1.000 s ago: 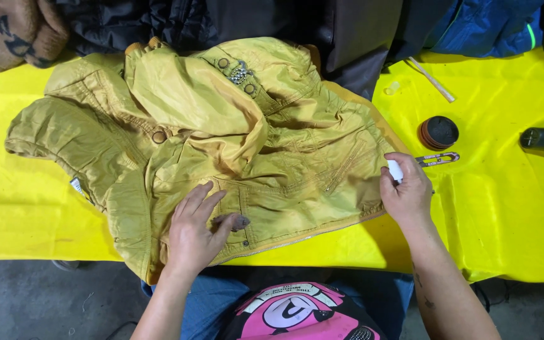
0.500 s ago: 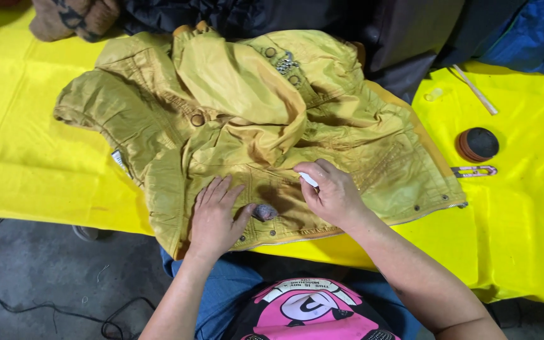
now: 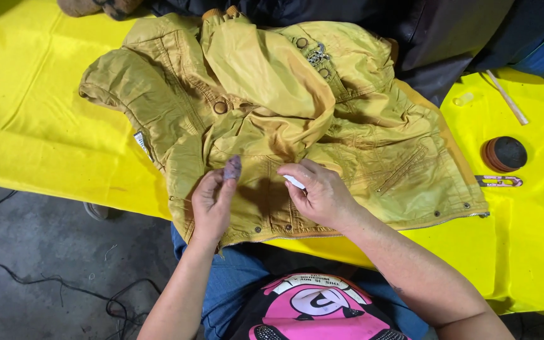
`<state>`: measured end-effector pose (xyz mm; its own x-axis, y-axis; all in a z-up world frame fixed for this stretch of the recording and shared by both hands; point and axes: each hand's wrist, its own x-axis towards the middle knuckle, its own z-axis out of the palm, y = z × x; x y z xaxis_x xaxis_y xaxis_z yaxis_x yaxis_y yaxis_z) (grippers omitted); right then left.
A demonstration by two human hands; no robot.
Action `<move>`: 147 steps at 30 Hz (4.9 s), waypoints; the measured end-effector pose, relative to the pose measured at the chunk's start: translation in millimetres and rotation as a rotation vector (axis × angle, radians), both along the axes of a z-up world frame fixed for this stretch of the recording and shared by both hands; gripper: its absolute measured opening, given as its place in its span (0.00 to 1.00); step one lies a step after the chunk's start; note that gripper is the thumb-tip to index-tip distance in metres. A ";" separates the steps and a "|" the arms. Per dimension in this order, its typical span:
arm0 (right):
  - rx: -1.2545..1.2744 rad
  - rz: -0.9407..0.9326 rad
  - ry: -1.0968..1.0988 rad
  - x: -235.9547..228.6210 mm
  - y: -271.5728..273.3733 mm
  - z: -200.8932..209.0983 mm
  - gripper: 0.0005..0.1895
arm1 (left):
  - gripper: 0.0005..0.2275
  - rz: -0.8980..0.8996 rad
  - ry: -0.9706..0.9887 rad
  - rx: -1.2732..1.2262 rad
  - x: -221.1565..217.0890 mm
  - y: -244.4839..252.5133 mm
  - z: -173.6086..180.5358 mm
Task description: The person scrubs a yellow jacket with a small abrasive tool on a yellow work surface. They then apply a white substance from a small bottle to the jacket and continue scrubbing the fabric.
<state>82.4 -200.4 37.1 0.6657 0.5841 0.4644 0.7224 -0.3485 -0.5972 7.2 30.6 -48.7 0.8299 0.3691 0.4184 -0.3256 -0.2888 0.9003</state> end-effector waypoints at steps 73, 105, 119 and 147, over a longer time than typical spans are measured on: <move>0.377 -1.161 0.212 220.7 -414.8 -26.4 0.14 | 0.07 0.121 0.290 0.123 12.0 -28.0 13.1; -0.533 -1.006 0.301 226.0 -249.2 18.1 0.15 | 0.10 0.111 0.293 0.237 14.1 -33.3 22.4; -0.273 -1.203 0.025 221.7 -361.5 47.6 0.07 | 0.13 0.089 0.325 0.255 14.2 -31.6 21.5; 0.262 -0.154 0.156 -40.7 -126.3 15.6 0.29 | 0.15 -0.063 -0.108 0.715 0.8 -94.0 51.9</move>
